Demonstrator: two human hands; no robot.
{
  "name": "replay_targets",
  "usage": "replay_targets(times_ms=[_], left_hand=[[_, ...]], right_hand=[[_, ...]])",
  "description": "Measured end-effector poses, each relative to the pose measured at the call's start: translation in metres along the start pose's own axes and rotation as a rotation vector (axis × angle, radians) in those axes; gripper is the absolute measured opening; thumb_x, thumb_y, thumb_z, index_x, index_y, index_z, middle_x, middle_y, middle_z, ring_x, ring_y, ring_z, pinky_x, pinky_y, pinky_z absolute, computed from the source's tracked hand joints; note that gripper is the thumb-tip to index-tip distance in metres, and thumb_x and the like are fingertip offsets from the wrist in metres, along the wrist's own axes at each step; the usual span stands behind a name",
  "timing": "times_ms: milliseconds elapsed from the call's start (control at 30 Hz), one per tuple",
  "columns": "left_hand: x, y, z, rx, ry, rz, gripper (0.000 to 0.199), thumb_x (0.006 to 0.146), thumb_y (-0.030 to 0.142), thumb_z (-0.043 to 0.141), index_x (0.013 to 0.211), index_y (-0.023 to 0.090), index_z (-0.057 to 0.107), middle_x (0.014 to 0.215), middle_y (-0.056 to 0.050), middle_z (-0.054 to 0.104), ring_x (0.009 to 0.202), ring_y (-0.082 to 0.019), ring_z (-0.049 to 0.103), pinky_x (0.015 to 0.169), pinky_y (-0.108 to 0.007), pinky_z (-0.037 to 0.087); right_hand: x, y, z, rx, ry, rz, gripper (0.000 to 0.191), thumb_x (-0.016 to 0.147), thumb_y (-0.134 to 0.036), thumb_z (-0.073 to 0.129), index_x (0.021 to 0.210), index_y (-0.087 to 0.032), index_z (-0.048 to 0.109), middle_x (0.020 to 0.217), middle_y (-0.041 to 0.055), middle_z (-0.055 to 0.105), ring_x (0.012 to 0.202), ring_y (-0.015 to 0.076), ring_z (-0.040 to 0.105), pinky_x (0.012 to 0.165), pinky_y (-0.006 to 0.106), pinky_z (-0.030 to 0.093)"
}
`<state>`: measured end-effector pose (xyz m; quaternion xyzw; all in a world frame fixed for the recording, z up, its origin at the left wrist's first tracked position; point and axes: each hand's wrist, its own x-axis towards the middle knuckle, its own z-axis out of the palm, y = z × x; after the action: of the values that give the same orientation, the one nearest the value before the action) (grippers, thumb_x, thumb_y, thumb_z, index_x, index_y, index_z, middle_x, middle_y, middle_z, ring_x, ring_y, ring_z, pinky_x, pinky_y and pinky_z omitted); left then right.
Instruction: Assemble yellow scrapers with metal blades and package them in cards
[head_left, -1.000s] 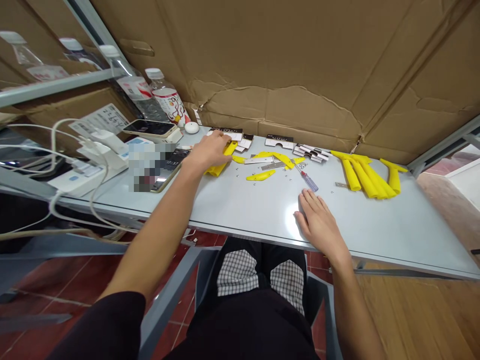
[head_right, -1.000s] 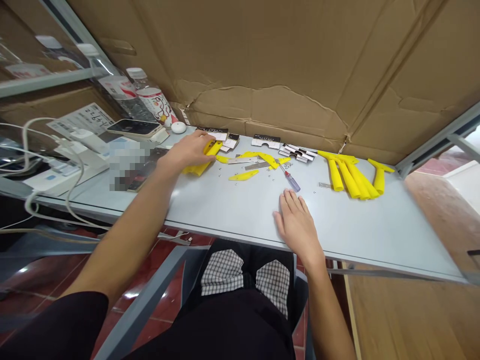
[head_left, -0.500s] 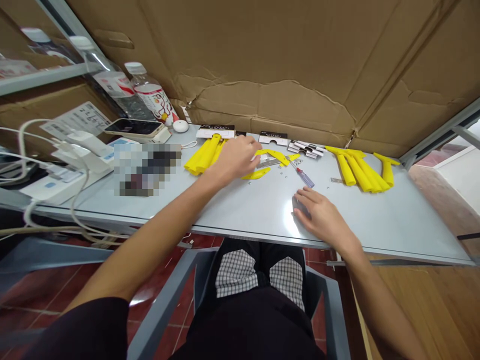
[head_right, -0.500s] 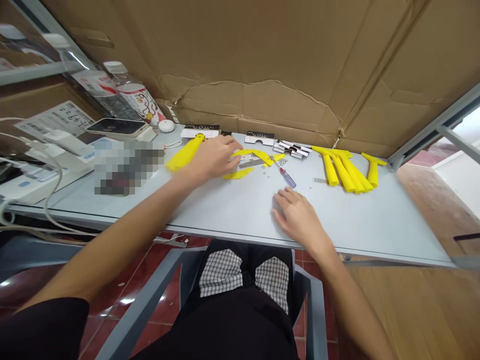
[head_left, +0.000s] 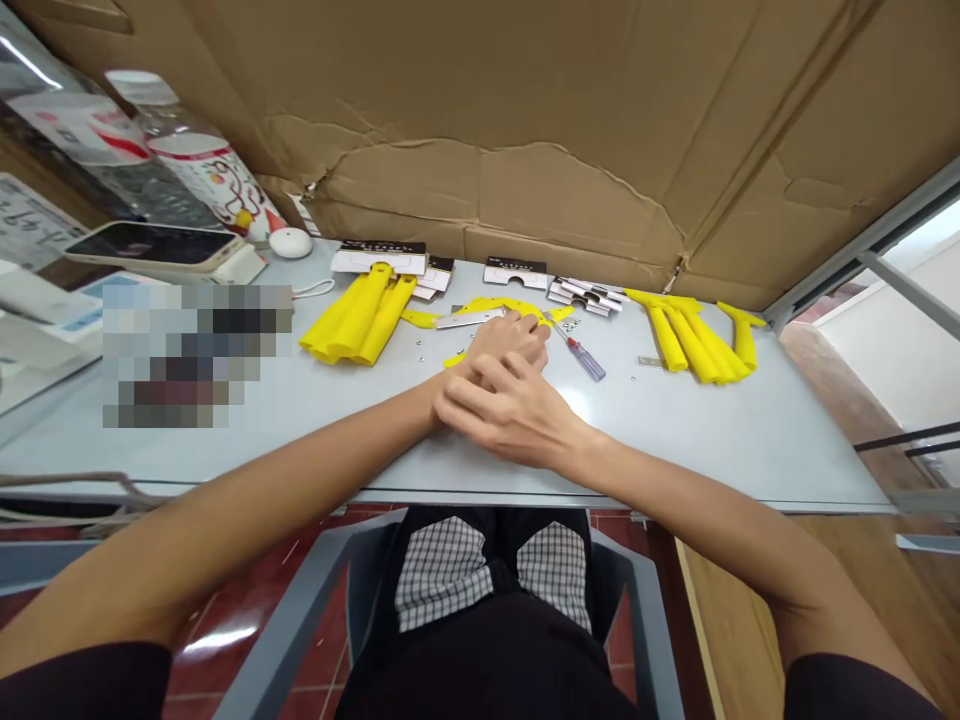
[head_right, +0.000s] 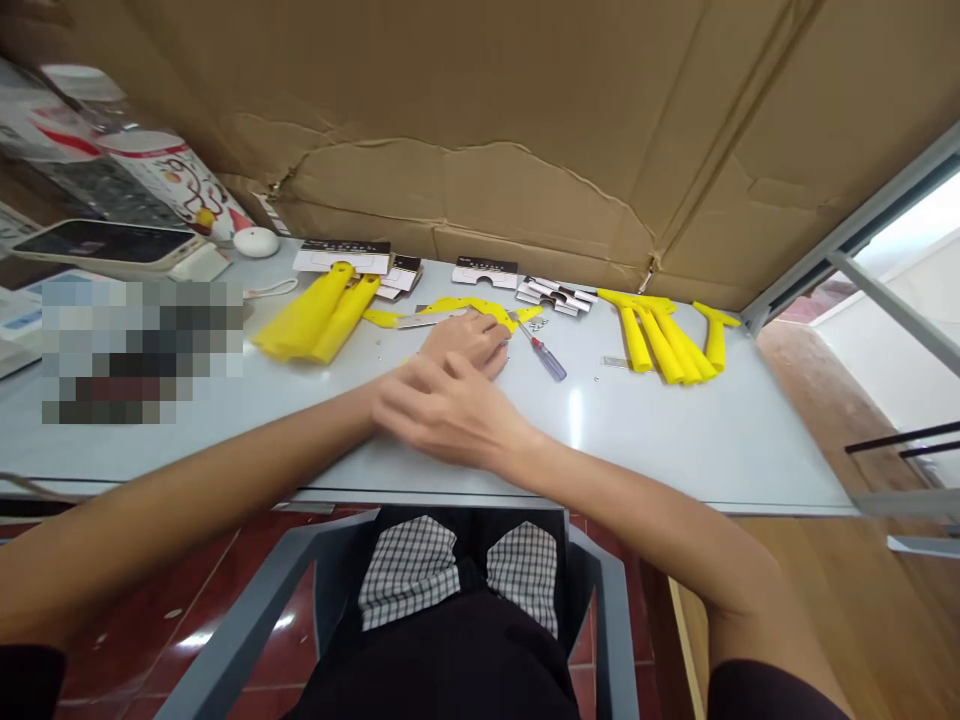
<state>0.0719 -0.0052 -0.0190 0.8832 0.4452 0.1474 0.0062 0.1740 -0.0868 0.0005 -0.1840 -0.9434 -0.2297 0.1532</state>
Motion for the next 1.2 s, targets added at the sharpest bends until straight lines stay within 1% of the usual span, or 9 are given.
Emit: replay_targets(times_ms=[133,267,400,500,600,767,1000,1100,1200], left_hand=[[-0.002,0.001,0.001,0.059,-0.016,0.01,0.031,0.105,0.026,0.054,0.125,0.02,0.078,0.128,-0.016,0.076,0.12,-0.037,0.069,0.087,-0.048,0.057],[-0.006,-0.004,-0.001,0.053,-0.016,-0.011,0.031,0.105,0.022,0.053,0.121,0.018,0.078,0.125,-0.017,0.077,0.118,-0.036,0.07,0.091,-0.048,0.059],[-0.01,-0.012,-0.004,-0.019,0.029,0.03,0.034,0.105,0.024,0.052,0.125,0.014,0.077,0.127,-0.018,0.077,0.119,-0.035,0.071,0.097,-0.048,0.058],[-0.011,-0.015,-0.009,-0.047,0.049,0.054,0.036,0.105,0.029,0.051,0.126,0.014,0.077,0.127,-0.017,0.078,0.119,-0.035,0.07,0.099,-0.049,0.057],[-0.01,-0.016,-0.015,-0.065,0.027,0.054,0.034,0.104,0.031,0.052,0.123,0.017,0.078,0.127,-0.016,0.078,0.121,-0.035,0.069,0.101,-0.049,0.056],[-0.008,-0.022,-0.023,-0.08,0.035,-0.009,0.032,0.103,0.032,0.054,0.12,0.02,0.078,0.127,-0.015,0.077,0.122,-0.035,0.068,0.102,-0.05,0.055],[-0.01,-0.023,-0.027,-0.131,0.049,-0.002,0.032,0.103,0.031,0.056,0.121,0.019,0.079,0.129,-0.014,0.078,0.125,-0.035,0.068,0.106,-0.049,0.054],[-0.01,-0.022,-0.028,-0.131,0.054,0.004,0.033,0.103,0.031,0.055,0.121,0.017,0.079,0.129,-0.014,0.079,0.125,-0.035,0.069,0.106,-0.049,0.055],[-0.01,-0.024,-0.028,-0.14,0.061,0.001,0.033,0.103,0.031,0.054,0.12,0.017,0.079,0.127,-0.015,0.079,0.124,-0.035,0.069,0.105,-0.05,0.056]], right_hand=[[-0.006,0.009,0.008,-0.015,0.063,-0.155,0.032,0.114,-0.009,0.043,0.122,-0.023,0.071,0.112,0.0021,0.074,0.095,0.0223,0.057,0.08,0.041,0.043],[-0.035,0.021,0.009,-0.013,-0.088,-0.127,0.03,0.112,-0.007,0.047,0.118,-0.02,0.073,0.104,0.0046,0.072,0.096,0.0231,0.057,0.085,0.042,0.045],[-0.073,0.053,-0.01,0.023,-0.163,0.158,0.037,0.111,-0.012,0.04,0.12,-0.017,0.076,0.12,0.0131,0.075,0.111,0.0292,0.059,0.092,0.045,0.049],[-0.108,0.092,-0.03,-0.086,-0.185,0.63,0.04,0.111,-0.021,0.039,0.124,-0.011,0.076,0.116,0.0203,0.075,0.109,0.0348,0.062,0.095,0.051,0.05],[-0.14,0.125,-0.04,-0.192,-0.354,1.085,0.04,0.109,-0.034,0.047,0.125,-0.01,0.075,0.116,0.0254,0.073,0.107,0.0415,0.066,0.086,0.052,0.051],[-0.163,0.142,-0.033,-0.108,-0.528,1.323,0.051,0.102,-0.045,0.057,0.139,-0.012,0.07,0.116,0.027,0.075,0.103,0.0442,0.071,0.083,0.051,0.051],[-0.161,0.151,-0.03,0.193,-0.441,1.389,0.067,0.092,-0.043,0.073,0.15,-0.012,0.065,0.107,0.0164,0.078,0.117,0.0375,0.069,0.089,0.044,0.054],[-0.155,0.151,-0.037,0.39,-0.287,1.501,0.058,0.093,-0.043,0.071,0.144,-0.014,0.068,0.089,0.0077,0.076,0.081,0.0258,0.071,0.071,0.037,0.053],[-0.148,0.148,-0.043,0.675,-0.069,1.636,0.056,0.092,-0.04,0.073,0.141,-0.014,0.068,0.069,-0.0005,0.061,0.051,0.0153,0.05,0.05,0.03,0.039]])
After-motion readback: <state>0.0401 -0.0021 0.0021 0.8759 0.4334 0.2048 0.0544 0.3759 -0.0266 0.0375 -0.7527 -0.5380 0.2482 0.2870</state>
